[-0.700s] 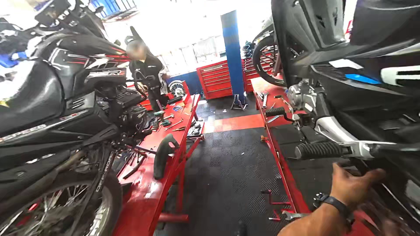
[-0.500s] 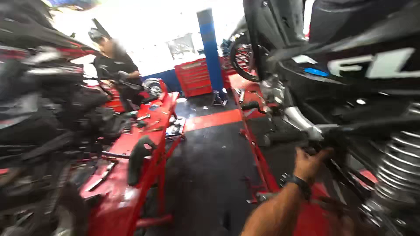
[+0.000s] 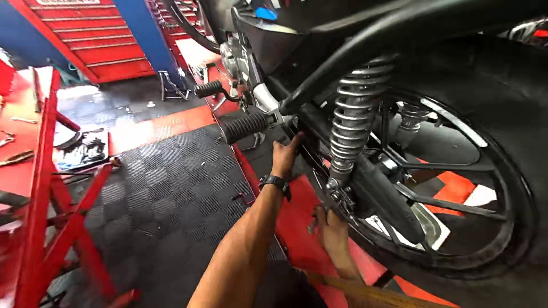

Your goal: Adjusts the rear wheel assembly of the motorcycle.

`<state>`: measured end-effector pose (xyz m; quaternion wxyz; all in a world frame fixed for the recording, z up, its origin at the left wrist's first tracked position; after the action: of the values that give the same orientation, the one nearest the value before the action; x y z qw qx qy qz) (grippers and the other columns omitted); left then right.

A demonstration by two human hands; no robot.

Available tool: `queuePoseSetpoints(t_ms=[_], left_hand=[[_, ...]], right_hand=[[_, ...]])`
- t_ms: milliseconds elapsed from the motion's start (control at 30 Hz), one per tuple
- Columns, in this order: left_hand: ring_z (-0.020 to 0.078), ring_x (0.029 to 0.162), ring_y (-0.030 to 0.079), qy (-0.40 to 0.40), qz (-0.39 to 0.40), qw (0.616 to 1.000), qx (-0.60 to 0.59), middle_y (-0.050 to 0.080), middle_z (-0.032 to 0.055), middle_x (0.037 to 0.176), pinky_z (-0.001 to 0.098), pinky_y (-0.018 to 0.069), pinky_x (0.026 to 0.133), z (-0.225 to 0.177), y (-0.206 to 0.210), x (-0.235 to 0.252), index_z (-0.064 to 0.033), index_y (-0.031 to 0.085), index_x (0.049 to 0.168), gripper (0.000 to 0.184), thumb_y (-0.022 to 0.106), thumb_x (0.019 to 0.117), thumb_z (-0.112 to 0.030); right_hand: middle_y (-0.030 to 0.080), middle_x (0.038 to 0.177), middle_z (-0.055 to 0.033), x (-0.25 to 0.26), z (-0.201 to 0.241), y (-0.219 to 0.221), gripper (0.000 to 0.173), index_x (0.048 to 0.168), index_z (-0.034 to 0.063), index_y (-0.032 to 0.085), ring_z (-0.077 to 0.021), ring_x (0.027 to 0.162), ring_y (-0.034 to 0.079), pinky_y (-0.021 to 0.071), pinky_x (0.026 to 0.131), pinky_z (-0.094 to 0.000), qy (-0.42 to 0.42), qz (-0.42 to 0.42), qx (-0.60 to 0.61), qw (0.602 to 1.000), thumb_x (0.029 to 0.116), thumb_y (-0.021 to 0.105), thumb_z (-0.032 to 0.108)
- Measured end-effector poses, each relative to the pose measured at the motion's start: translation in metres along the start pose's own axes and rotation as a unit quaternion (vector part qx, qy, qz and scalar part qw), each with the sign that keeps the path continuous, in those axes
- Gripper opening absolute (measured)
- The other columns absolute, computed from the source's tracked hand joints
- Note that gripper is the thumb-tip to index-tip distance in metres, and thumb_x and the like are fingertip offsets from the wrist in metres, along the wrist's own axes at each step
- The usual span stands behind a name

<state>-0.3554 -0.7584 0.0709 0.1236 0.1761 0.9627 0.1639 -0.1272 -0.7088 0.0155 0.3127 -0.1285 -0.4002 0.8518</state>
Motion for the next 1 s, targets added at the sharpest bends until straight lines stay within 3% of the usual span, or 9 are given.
queuePoseSetpoints(t_ms=[133,267,400,533,700,767,867,933,1000], left_hand=[[0.0221,0.094,0.071,0.011,-0.008,0.999,-0.044,0.069,0.0167,0.111,0.0399,0.0613,0.084,-0.003,0.005,-0.004,0.003,0.046,0.14,0.059,0.072,0.0973,-0.029],[0.0234,0.095,0.072,-0.003,-0.006,0.999,-0.044,0.069,0.0194,0.113,0.04,0.0613,0.086,-0.001,0.003,-0.005,0.0034,0.041,0.144,0.069,0.074,0.0955,-0.033],[0.025,0.096,0.072,-0.008,-0.01,0.999,-0.045,0.069,0.0206,0.113,0.041,0.0614,0.086,-0.002,0.004,-0.005,0.0033,0.039,0.145,0.072,0.076,0.0939,-0.032],[0.0252,0.094,0.072,-0.017,-0.013,0.999,-0.038,0.069,0.0208,0.111,0.0407,0.061,0.085,0.0,0.001,-0.004,0.0035,0.038,0.146,0.076,0.077,0.0929,-0.034],[0.0262,0.098,0.072,-0.025,-0.003,0.999,-0.034,0.069,0.0209,0.115,0.0412,0.061,0.087,0.003,-0.001,-0.003,0.0026,0.037,0.148,0.079,0.077,0.0928,-0.037],[0.0272,0.102,0.071,-0.03,0.001,0.999,-0.027,0.068,0.0214,0.118,0.043,0.0607,0.089,0.004,-0.001,-0.003,0.0026,0.037,0.148,0.08,0.076,0.0926,-0.039],[0.0296,0.109,0.069,-0.055,0.007,0.998,0.01,0.067,0.0213,0.123,0.0484,0.0584,0.094,0.006,-0.004,-0.001,0.0028,0.045,0.145,0.081,0.076,0.0901,-0.048],[0.0316,0.107,0.067,-0.083,-0.001,0.996,0.031,0.066,0.0228,0.121,0.0504,0.0562,0.093,0.002,-0.007,-0.003,0.004,0.048,0.142,0.085,0.077,0.0868,-0.053],[0.0349,0.112,0.065,-0.109,-0.003,0.994,0.032,0.064,0.0256,0.125,0.0536,0.054,0.097,-0.005,-0.01,-0.005,0.0049,0.042,0.146,0.094,0.081,0.0835,-0.053]], right_hand=[[0.071,0.121,-0.0116,0.041,0.021,0.022,0.036,0.129,0.0078,0.066,-0.0263,0.105,0.07,0.0583,0.091,-0.0522,-0.008,0.025,0.151,0.988,0.1108,0.042,0.028],[0.062,0.142,-0.0024,0.056,0.042,0.032,0.039,0.141,0.0153,0.059,-0.0184,0.114,0.068,0.0592,0.092,-0.0442,-0.02,0.019,0.307,0.951,0.1122,0.039,0.032],[0.071,0.123,-0.0042,0.04,0.011,0.048,0.035,0.127,0.0129,0.068,-0.018,0.105,0.071,0.0607,0.089,-0.0468,-0.06,-0.007,0.183,0.981,0.1108,0.043,0.03],[0.073,0.087,-0.0011,0.0,-0.008,0.023,0.029,0.106,0.0093,0.072,-0.0155,0.077,0.071,0.0607,0.075,-0.0444,-0.043,-0.022,0.084,0.995,0.1073,0.049,0.027],[0.068,0.073,0.0004,-0.027,-0.014,-0.012,0.043,0.089,0.0114,0.071,-0.0166,0.067,0.066,0.0568,0.066,-0.0451,0.018,-0.035,-0.001,0.999,0.1076,0.043,0.038],[0.068,0.072,0.0004,-0.027,-0.012,-0.014,0.042,0.09,0.0116,0.072,-0.0166,0.067,0.066,0.0564,0.067,-0.0457,0.026,-0.033,-0.012,0.999,0.1072,0.044,0.037],[0.072,0.078,-0.0033,-0.017,-0.004,-0.008,0.038,0.103,0.008,0.072,-0.0191,0.067,0.068,0.059,0.067,-0.0483,0.027,-0.013,0.028,0.999,0.1086,0.045,0.034],[0.075,0.088,-0.0073,-0.002,0.006,0.0,0.038,0.111,0.0066,0.071,-0.0218,0.075,0.071,0.0591,0.072,-0.0503,0.015,0.003,0.067,0.998,0.1098,0.043,0.033],[0.073,0.106,-0.0099,0.012,0.015,0.011,0.04,0.121,0.0049,0.066,-0.0211,0.087,0.071,0.0608,0.078,-0.0459,0.009,0.025,0.139,0.99,0.1116,0.037,0.03]])
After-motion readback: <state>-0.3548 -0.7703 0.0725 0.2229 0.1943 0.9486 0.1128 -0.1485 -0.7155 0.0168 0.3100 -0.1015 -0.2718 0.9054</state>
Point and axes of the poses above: each hand's wrist, its own x-axis towards the middle knuckle, its own y-axis out of the palm, z = x × y, the point moved 2 cm from there along x, towards the middle knuckle
